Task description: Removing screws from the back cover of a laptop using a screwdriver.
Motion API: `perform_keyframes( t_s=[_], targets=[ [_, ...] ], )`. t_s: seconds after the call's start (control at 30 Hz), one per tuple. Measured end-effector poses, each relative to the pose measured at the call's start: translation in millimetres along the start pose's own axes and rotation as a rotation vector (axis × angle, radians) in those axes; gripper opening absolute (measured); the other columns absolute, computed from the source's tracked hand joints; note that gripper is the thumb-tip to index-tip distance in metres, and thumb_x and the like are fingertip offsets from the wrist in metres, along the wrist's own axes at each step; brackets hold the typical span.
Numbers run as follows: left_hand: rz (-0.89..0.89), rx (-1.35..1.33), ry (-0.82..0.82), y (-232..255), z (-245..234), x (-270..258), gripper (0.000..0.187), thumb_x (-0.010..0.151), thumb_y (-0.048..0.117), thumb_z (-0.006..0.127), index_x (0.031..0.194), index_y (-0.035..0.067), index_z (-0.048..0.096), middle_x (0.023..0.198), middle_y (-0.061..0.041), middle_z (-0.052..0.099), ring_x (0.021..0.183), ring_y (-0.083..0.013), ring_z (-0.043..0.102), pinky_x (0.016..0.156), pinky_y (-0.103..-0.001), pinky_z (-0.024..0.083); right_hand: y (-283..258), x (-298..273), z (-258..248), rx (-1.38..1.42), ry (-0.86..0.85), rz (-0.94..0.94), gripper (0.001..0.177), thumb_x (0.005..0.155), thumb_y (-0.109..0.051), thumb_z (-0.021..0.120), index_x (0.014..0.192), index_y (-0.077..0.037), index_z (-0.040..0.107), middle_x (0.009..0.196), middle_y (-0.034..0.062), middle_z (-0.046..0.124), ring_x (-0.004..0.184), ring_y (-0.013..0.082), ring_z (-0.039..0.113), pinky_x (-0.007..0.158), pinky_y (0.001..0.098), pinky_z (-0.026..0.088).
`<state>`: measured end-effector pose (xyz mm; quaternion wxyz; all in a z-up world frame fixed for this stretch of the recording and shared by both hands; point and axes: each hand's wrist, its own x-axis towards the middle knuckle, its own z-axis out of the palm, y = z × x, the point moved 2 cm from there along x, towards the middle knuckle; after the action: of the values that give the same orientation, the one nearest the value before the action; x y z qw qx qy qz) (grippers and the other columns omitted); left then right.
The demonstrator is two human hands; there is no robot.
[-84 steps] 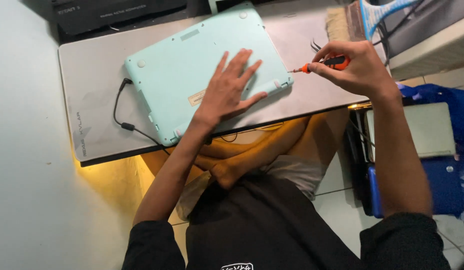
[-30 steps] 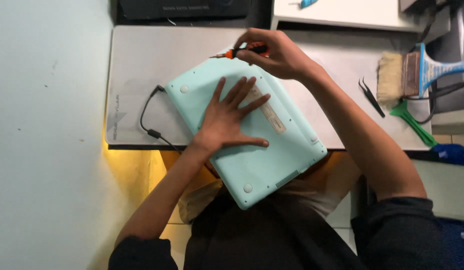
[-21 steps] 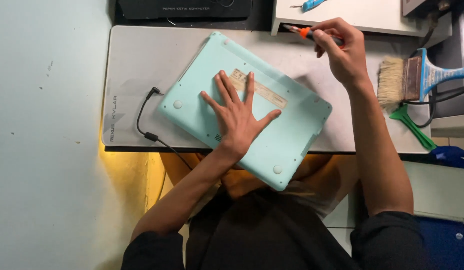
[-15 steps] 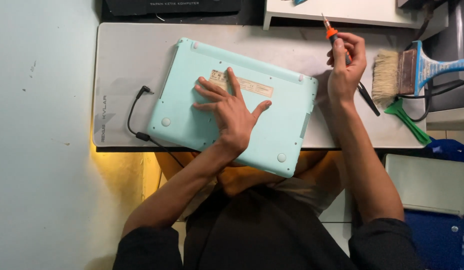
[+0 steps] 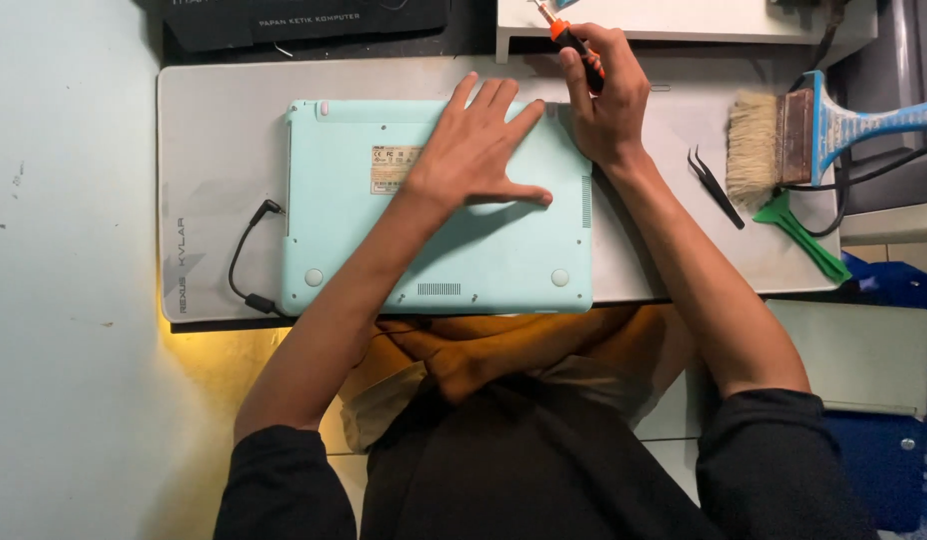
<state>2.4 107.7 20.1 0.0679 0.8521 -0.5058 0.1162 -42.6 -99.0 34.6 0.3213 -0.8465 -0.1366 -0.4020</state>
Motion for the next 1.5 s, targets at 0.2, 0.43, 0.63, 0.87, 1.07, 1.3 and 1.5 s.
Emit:
perform_keyframes(
  t_s=[0.2,0.43,0.63,0.87,1.07,1.3,1.5],
  targets=[
    [0.063,-0.360,0.033,-13,0,57,0.058,0.096,0.044,0.097,0.146,0.027,0.072,0.121,-0.002,0.064,0.113,-0.0247,0.066,0.106,-0.050,0.050,58,-12,-31,0.558,0.101,0.430,0.018,0.117,-0.002,0.083,0.122,-0.001,0.065,0.099,0.0101,0.071,0.077,0.0150,0.060,0.067,0.0277,0.050],
    [0.033,-0.569,0.061,-18,31,59,0.040,0.093,0.041,0.100,0.126,0.023,0.087,0.121,0.003,0.069,0.104,-0.0184,0.066,0.101,-0.041,0.057,92,-30,-99,0.429,-0.071,0.597,0.018,0.114,-0.011,0.091,0.116,0.001,0.078,0.091,0.0063,0.070,0.069,0.0135,0.060,0.063,0.0262,0.051],
    [0.005,-0.497,0.136,-16,31,57,0.049,0.095,0.044,0.095,0.135,0.017,0.083,0.119,-0.002,0.065,0.099,-0.0218,0.064,0.092,-0.041,0.056,69,-20,-91,0.288,-0.201,0.547,0.020,0.118,0.000,0.090,0.111,0.003,0.072,0.090,0.0080,0.069,0.074,0.0142,0.056,0.070,0.0274,0.046],
    [-0.019,-0.327,0.043,-12,50,61,0.075,0.103,0.083,0.082,0.143,0.019,0.083,0.122,-0.003,0.069,0.102,-0.0230,0.064,0.096,-0.045,0.050,65,-22,-88,0.226,-0.210,0.463,0.024,0.120,0.002,0.093,0.110,0.005,0.072,0.089,0.0064,0.064,0.075,0.0145,0.047,0.070,0.0300,0.040],
    [-0.017,-0.337,0.062,-13,43,59,0.075,0.104,0.082,0.079,0.145,0.019,0.083,0.122,-0.003,0.067,0.103,-0.0238,0.062,0.094,-0.044,0.049,58,-16,-87,0.129,-0.223,0.395,0.025,0.119,0.004,0.095,0.109,0.007,0.072,0.088,0.0085,0.065,0.073,0.0165,0.048,0.067,0.0316,0.040],
    [-0.013,-0.299,0.016,-9,47,61,0.062,0.114,0.068,0.070,0.139,0.011,0.079,0.128,-0.004,0.065,0.112,-0.0252,0.060,0.100,-0.045,0.046,37,2,-88,0.038,-0.300,0.315,0.023,0.111,0.013,0.094,0.106,0.010,0.072,0.089,0.0125,0.068,0.073,0.0196,0.049,0.067,0.0335,0.041],
    [-0.065,-0.290,0.001,-5,52,65,0.053,0.117,0.062,0.066,0.139,0.016,0.078,0.127,-0.003,0.065,0.112,-0.0251,0.061,0.098,-0.046,0.046,41,6,-90,-0.029,-0.355,0.257,0.024,0.109,0.011,0.097,0.105,0.009,0.073,0.086,0.0119,0.069,0.069,0.0201,0.049,0.063,0.0356,0.040]
  ],
)
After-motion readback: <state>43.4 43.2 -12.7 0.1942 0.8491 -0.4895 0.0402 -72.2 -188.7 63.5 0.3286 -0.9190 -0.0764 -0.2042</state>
